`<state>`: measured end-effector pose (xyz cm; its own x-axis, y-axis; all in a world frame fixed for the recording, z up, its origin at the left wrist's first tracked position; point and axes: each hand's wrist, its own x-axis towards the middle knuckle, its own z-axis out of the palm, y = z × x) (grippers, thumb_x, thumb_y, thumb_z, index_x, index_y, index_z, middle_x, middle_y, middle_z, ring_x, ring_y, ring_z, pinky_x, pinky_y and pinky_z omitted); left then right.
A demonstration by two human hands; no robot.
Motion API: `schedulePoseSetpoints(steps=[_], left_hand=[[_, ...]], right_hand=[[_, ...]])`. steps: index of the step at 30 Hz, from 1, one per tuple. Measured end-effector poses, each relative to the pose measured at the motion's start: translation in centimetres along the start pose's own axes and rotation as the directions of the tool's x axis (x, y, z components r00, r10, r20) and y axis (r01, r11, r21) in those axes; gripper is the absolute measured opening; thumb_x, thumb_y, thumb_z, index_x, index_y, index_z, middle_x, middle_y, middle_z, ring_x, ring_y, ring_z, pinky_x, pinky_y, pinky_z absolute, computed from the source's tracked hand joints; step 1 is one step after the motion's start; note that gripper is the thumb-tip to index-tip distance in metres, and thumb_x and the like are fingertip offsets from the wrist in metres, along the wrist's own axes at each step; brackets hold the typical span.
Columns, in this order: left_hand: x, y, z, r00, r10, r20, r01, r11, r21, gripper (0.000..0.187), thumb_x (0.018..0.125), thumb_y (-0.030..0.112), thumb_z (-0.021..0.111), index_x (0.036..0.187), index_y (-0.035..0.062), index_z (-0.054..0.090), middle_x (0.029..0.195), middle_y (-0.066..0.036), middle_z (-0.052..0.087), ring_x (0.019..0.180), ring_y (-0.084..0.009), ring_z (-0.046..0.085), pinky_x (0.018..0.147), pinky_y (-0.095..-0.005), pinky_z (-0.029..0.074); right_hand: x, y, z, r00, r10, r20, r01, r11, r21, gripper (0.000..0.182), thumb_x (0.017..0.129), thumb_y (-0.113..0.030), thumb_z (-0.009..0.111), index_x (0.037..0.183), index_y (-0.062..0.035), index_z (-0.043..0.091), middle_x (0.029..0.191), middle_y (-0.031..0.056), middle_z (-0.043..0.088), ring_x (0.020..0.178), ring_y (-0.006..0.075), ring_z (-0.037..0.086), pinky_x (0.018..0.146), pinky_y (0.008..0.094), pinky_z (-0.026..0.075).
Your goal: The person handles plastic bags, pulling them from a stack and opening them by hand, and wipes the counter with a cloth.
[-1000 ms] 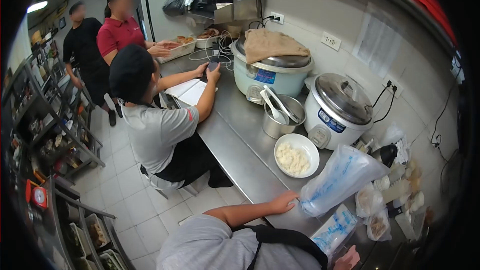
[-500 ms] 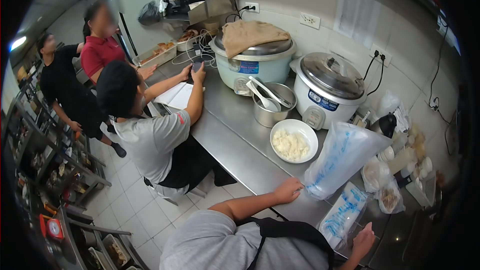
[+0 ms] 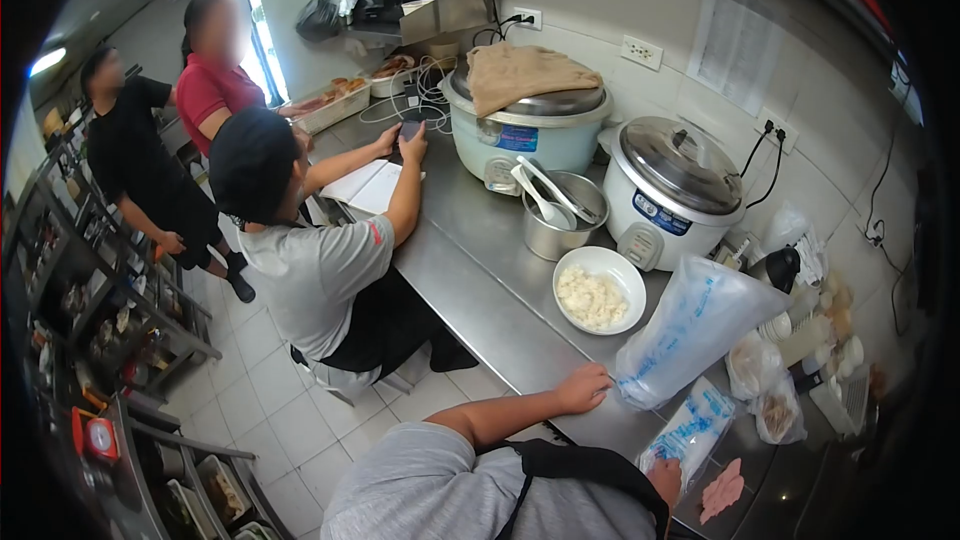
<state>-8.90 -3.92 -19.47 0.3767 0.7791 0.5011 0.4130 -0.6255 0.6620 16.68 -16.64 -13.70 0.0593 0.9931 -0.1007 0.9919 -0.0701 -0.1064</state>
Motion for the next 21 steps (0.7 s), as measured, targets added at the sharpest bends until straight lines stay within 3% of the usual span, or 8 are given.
schedulePoseSetpoints(steps=[5, 8, 11, 14, 18, 20, 21], left_hand=[[0.1, 0.0, 0.1, 1.000, 0.004, -0.014, -0.004, 1.000, -0.004, 0.016, 0.064, 0.006, 0.056, 0.079, 0.0043, 0.051, 0.084, -0.012, 0.047, 0.084, -0.0306, 0.044, 0.075, -0.0383, 0.037], [0.1, 0.1, 0.2, 1.000, 0.004, -0.019, -0.004, 1.000, -0.008, 0.016, 0.064, 0.006, 0.056, 0.079, 0.0045, 0.052, 0.084, -0.012, 0.047, 0.084, -0.0308, 0.044, 0.074, -0.0382, 0.037], [0.1, -0.3, 0.4, 1.000, 0.008, -0.023, -0.008, 1.000, -0.004, 0.016, 0.064, 0.006, 0.056, 0.079, 0.0048, 0.052, 0.084, -0.013, 0.047, 0.083, -0.0310, 0.044, 0.073, -0.0381, 0.037], [0.1, -0.5, 0.5, 1.000, -0.028, 0.007, 0.028, 0.999, -0.023, 0.015, 0.065, 0.007, 0.055, 0.079, 0.0049, 0.052, 0.086, -0.013, 0.048, 0.085, -0.0308, 0.045, 0.076, -0.0380, 0.037], [-0.1, 1.1, 0.6, 0.995, -0.025, 0.102, 0.028, 0.999, -0.030, 0.018, 0.066, 0.010, 0.057, 0.083, 0.0058, 0.053, 0.090, -0.013, 0.049, 0.087, -0.0302, 0.046, 0.078, -0.0372, 0.036], [0.4, 3.9, 1.7, 0.976, 0.137, 0.171, -0.103, 0.976, -0.194, 0.026, 0.066, 0.013, 0.059, 0.090, 0.0066, 0.052, 0.094, -0.013, 0.048, 0.090, -0.0301, 0.045, 0.079, -0.0375, 0.036], [0.6, 5.5, 2.2, 0.958, 0.214, 0.191, -0.157, 0.949, -0.273, 0.031, 0.065, 0.014, 0.060, 0.094, 0.0071, 0.052, 0.095, -0.013, 0.048, 0.091, -0.0300, 0.045, 0.080, -0.0377, 0.036]], right_hand=[[-0.9, -0.3, -0.1, 0.988, 0.069, -0.136, -0.077, 0.995, -0.057, 0.021, 0.064, -0.015, 0.059, 0.082, -0.0048, 0.054, 0.095, 0.0136, 0.047, 0.084, 0.0315, 0.049, 0.069, 0.0399, 0.042], [-0.8, 0.7, 0.9, 0.952, -0.051, -0.301, 0.050, 0.999, -0.012, 0.022, 0.060, -0.011, 0.060, 0.080, -0.0034, 0.057, 0.090, 0.0158, 0.048, 0.082, 0.0314, 0.049, 0.067, 0.0396, 0.041], [-0.3, 1.2, 1.1, 0.951, -0.012, -0.308, 0.045, 0.994, 0.100, 0.016, 0.060, -0.011, 0.060, 0.074, -0.0039, 0.058, 0.085, 0.0149, 0.049, 0.078, 0.0314, 0.049, 0.066, 0.0394, 0.041], [-0.6, 0.5, -0.1, 0.886, -0.054, -0.461, 0.153, 0.972, 0.180, 0.008, 0.061, -0.009, 0.058, 0.067, -0.0043, 0.058, 0.080, 0.0146, 0.049, 0.075, 0.0318, 0.050, 0.064, 0.0395, 0.041], [-1.1, -1.0, -2.2, 0.909, 0.018, -0.417, 0.103, 0.959, 0.266, 0.006, 0.064, -0.009, 0.057, 0.068, -0.0057, 0.059, 0.078, 0.0136, 0.049, 0.073, 0.0314, 0.050, 0.063, 0.0399, 0.040], [-1.3, -1.0, -2.6, 0.945, 0.030, -0.325, 0.069, 0.954, 0.290, 0.007, 0.065, -0.010, 0.057, 0.070, -0.0061, 0.060, 0.077, 0.0128, 0.050, 0.072, 0.0310, 0.051, 0.063, 0.0400, 0.040], [-1.3, -1.0, -2.5, 0.921, 0.007, -0.390, 0.109, 0.955, 0.275, 0.009, 0.066, -0.011, 0.057, 0.072, -0.0066, 0.061, 0.075, 0.0115, 0.050, 0.070, 0.0305, 0.051, 0.061, 0.0397, 0.041]])
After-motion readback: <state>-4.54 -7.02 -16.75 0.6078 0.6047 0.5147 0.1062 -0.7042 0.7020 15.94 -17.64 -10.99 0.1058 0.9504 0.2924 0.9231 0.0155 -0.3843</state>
